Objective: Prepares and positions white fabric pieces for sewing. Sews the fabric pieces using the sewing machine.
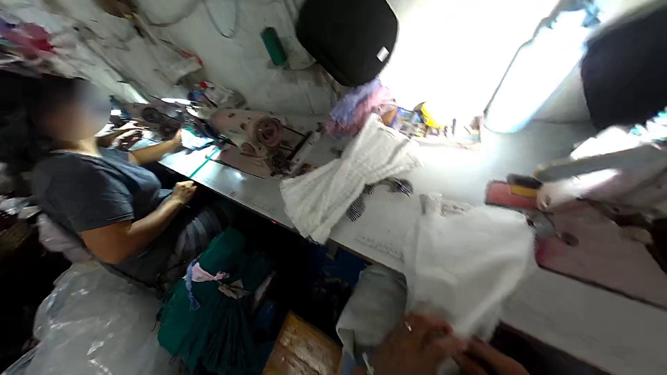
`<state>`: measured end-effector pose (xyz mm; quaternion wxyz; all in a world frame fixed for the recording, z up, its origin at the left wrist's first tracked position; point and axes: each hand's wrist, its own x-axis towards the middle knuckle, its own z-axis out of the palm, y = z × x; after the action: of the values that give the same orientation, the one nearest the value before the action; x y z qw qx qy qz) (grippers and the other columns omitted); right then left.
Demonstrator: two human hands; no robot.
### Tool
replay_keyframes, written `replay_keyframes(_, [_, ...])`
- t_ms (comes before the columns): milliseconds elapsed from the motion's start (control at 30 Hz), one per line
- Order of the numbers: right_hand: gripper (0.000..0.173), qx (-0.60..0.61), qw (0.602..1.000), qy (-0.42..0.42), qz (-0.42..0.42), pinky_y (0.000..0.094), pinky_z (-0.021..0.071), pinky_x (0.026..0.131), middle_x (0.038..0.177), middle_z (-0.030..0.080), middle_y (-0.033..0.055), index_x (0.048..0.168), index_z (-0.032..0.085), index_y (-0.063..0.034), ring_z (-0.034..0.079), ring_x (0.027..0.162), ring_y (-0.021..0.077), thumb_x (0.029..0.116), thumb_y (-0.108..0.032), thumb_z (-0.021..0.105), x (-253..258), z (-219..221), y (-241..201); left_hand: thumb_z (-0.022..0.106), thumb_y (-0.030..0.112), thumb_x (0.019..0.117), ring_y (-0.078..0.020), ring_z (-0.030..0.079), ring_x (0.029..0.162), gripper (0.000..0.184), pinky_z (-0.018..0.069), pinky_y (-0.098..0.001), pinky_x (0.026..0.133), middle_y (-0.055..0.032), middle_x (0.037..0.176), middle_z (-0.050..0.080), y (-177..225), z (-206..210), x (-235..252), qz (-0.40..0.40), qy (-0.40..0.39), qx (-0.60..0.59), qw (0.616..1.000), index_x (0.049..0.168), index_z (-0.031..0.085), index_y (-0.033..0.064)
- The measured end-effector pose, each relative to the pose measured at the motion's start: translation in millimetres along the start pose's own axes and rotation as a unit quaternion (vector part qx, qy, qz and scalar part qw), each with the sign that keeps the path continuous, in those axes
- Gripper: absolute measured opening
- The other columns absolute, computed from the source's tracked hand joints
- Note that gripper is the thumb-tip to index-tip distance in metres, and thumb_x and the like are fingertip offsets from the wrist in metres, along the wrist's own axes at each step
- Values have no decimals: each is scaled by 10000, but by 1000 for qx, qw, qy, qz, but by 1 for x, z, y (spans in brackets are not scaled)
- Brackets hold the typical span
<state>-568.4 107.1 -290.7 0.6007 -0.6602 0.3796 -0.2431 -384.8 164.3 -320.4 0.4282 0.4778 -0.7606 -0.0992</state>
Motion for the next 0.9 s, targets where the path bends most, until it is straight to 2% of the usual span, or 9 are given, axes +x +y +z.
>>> replay_keyframes(133, [271,-10,979,50,-196,206,495,1022,1203,722,21,1210,727,-80,626,1150,18,1031,-223,583,-7,7,35,656,17,930,-215,704,984,168,572,-281,918,-170,1050,711,-3,-11,10,-13,12,-7,1000,1080,726,-7])
replay_keyframes(200, [264,-47,969,150,-192,187,550,925,1162,714,35,1202,734,-88,657,1061,28,1024,-201,574,-15,5,45,638,22,949,-144,729,959,155,578,-251,899,-150,1018,753,1,-25,19,-96,39,-27,994,1040,737,-54])
replay_keyframes(333, [297,-221,929,263,-139,284,581,702,995,682,131,1214,728,-81,668,810,160,1002,-221,574,-25,-4,51,539,36,1006,-2,670,958,294,574,-205,848,-97,1137,689,-5,-47,29,-210,84,-103,969,1250,531,-128])
replay_keyframes(467, [382,-279,934,195,-111,496,590,596,1043,677,238,1285,710,-117,701,755,349,975,-332,652,-14,9,56,471,-9,984,-50,648,1039,269,530,-207,941,-95,1074,705,-15,-48,24,-163,54,-79,982,1018,738,-17])
replay_keyframes(533, [319,-239,952,167,-95,473,595,624,1035,676,250,1162,719,-37,695,726,327,967,-286,683,-6,13,60,545,55,962,-138,636,1101,234,529,-253,959,-165,1147,669,-13,-35,15,-204,51,-58,976,1080,730,-26])
replay_keyframes(600, [227,-130,977,147,-81,335,590,665,967,695,169,1091,708,4,673,712,192,961,-180,681,-3,14,53,694,234,909,-272,573,1235,495,501,-366,1015,-279,1327,571,-7,-15,0,-284,48,-75,955,1263,606,-101])
replay_keyframes(700, [157,112,987,92,-69,235,620,670,882,700,20,1096,621,6,699,712,57,970,-80,660,-1,17,29,785,294,848,-141,570,1259,807,512,-296,1011,-215,1462,498,5,-2,-9,-370,46,-161,914,1460,401,-66])
replay_keyframes(800, [132,186,974,109,-67,285,642,691,904,703,-27,1126,497,-42,724,745,80,1034,-114,557,-4,13,19,715,52,868,-56,634,1113,543,540,-228,937,-176,1319,609,9,-25,12,-334,77,-183,922,1337,501,-117])
replay_keyframes(900, [249,143,969,199,18,316,641,703,943,701,67,1168,561,53,725,775,123,1058,-158,488,-7,10,36,673,-9,879,-88,643,1133,294,525,-256,992,-148,1200,687,-3,-57,32,-273,62,-116,953,1157,646,-99])
